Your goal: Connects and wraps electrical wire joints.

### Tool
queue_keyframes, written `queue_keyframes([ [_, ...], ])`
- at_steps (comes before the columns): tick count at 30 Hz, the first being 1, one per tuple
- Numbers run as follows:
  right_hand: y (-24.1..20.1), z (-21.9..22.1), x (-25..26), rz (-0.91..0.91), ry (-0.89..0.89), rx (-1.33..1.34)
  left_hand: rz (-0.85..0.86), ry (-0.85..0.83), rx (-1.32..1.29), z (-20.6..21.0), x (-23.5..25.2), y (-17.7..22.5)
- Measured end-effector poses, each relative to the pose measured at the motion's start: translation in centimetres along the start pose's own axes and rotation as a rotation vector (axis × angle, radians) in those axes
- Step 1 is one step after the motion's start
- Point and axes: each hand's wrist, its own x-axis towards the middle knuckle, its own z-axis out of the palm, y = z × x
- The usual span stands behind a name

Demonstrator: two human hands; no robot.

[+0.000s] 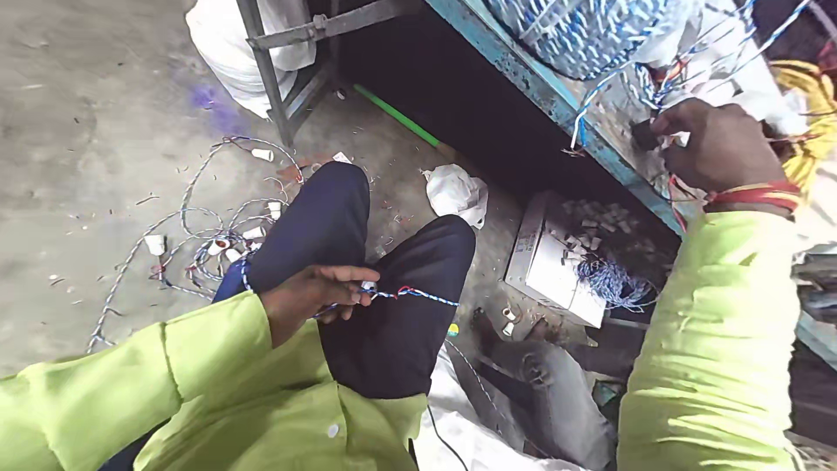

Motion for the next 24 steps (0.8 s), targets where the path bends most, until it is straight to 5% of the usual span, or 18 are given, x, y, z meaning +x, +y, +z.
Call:
queue_keyframes([
  [4, -1.0, 0.5, -2.9, -0.018, 0.19, 0.127, 0.058, 0.033, 0.001, 0.8, -0.3, 0.4],
  [7, -3.5, 2.0, -8.2, -0.1, 0.436, 0.604, 0.164, 0.038, -0.068, 1.1, -1.5, -0.1],
  [9, -7.4, 3.7, -12.4, -0.203, 0.52, 1.054, 0.223, 0.066, -0.082, 1.7, -2.4, -0.6],
  [12, -16.6, 6.0, -18.6, -0.245, 0.585, 1.327, 0.311, 0.132, -0.044, 2.8, -2.9, -1.0],
  [17, -27.3, 11.7, -24.0, -0.221, 0.365, 1.628, 0.49, 0.26, 0.121, 4.0, -4.4, -0.3],
  [24, -31.3, 13.9, -25.4, -0.027, 0.095, 1.894, 0.736, 0.235, 0.234, 5.3, -4.0, -0.8],
])
